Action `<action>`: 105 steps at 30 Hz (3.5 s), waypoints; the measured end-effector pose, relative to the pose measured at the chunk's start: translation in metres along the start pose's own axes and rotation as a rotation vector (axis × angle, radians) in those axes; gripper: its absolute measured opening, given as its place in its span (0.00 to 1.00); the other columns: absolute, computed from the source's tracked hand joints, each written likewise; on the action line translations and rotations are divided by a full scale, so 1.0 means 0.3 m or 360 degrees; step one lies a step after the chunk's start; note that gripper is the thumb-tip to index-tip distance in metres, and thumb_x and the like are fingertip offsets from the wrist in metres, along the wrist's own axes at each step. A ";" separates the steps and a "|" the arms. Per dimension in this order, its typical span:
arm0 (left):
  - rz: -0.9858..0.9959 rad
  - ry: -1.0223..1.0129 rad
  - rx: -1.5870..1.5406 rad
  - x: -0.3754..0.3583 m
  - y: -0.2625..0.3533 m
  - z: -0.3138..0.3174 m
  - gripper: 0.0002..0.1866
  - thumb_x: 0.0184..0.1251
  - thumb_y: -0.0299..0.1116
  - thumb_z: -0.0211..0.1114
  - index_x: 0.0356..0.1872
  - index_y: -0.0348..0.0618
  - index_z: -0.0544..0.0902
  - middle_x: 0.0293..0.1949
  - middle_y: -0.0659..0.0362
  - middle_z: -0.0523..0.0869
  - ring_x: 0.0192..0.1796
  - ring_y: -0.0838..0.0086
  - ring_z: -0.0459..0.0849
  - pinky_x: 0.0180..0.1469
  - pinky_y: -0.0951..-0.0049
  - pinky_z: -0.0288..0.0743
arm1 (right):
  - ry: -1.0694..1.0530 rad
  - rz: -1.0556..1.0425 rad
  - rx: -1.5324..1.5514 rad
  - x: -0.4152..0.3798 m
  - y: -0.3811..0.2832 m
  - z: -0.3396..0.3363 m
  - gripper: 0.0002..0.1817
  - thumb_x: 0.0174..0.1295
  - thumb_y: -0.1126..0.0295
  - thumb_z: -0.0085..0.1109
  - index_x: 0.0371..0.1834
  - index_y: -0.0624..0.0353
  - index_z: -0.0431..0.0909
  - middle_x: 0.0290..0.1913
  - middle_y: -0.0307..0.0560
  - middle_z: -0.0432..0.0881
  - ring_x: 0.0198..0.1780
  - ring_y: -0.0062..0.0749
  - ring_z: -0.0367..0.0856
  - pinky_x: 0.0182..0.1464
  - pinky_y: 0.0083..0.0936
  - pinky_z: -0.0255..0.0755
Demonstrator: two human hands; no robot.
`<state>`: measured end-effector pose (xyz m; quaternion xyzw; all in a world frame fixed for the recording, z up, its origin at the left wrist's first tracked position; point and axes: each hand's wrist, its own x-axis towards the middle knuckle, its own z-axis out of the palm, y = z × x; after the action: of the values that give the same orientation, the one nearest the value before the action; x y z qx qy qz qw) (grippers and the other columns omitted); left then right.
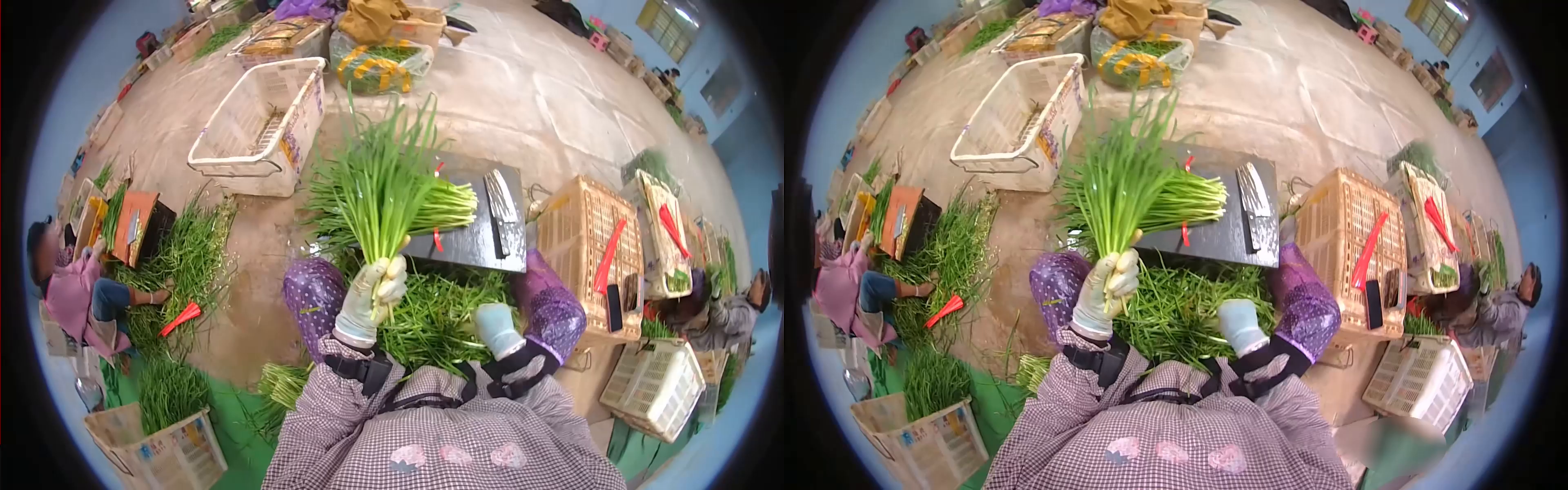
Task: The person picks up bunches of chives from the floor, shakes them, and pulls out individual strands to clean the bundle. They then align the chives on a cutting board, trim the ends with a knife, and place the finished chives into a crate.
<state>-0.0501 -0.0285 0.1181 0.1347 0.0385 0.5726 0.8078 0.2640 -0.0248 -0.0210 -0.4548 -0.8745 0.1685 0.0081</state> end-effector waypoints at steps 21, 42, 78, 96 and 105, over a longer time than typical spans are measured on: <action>-0.0893 -0.0376 0.1217 0.164 -0.348 -0.045 0.26 0.73 0.47 0.72 0.61 0.41 0.75 0.38 0.66 0.81 0.32 0.85 0.77 0.34 0.83 0.75 | 0.0573 -0.0258 0.3264 0.149 -0.016 -0.542 0.52 0.69 0.37 0.63 0.85 0.60 0.53 0.62 0.46 0.80 0.55 0.30 0.82 0.64 0.41 0.78; 0.0354 -0.0065 0.2111 0.787 -0.415 -0.163 0.65 0.47 0.24 0.82 0.85 0.39 0.47 0.71 0.43 0.75 0.72 0.59 0.76 0.73 0.63 0.71 | 0.0768 0.0312 0.1463 0.337 0.228 -0.564 0.24 0.67 0.67 0.72 0.62 0.66 0.78 0.52 0.45 0.86 0.52 0.28 0.80 0.59 0.32 0.76; 0.2155 0.1520 0.2046 0.587 0.462 -0.239 0.24 0.79 0.33 0.61 0.71 0.36 0.73 0.67 0.55 0.80 0.68 0.59 0.77 0.78 0.60 0.64 | 0.0440 -0.0057 -0.0949 0.949 0.328 -0.305 0.04 0.67 0.67 0.56 0.43 0.47 0.78 0.34 0.36 0.84 0.36 0.32 0.88 0.37 0.35 0.76; 0.0070 0.0129 0.4235 0.838 -0.057 -0.512 0.45 0.68 0.60 0.65 0.82 0.53 0.64 0.81 0.50 0.65 0.84 0.54 0.56 0.82 0.36 0.39 | 0.1003 0.0693 -0.0341 0.752 0.434 -0.547 0.13 0.63 0.61 0.67 0.45 0.53 0.80 0.40 0.47 0.85 0.43 0.45 0.86 0.46 0.43 0.78; 0.0046 0.0259 0.4391 0.836 -0.110 -0.489 0.53 0.64 0.58 0.64 0.81 0.32 0.58 0.82 0.40 0.58 0.85 0.44 0.51 0.82 0.34 0.35 | 0.1188 0.0063 -0.0102 0.942 0.208 -0.367 0.18 0.71 0.62 0.59 0.61 0.54 0.82 0.62 0.47 0.84 0.64 0.42 0.80 0.70 0.45 0.69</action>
<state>0.0338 0.2215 -0.0083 0.7845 0.6141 0.0858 0.0113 0.1662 0.2656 0.0248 -0.5018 -0.8071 -0.0362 0.3090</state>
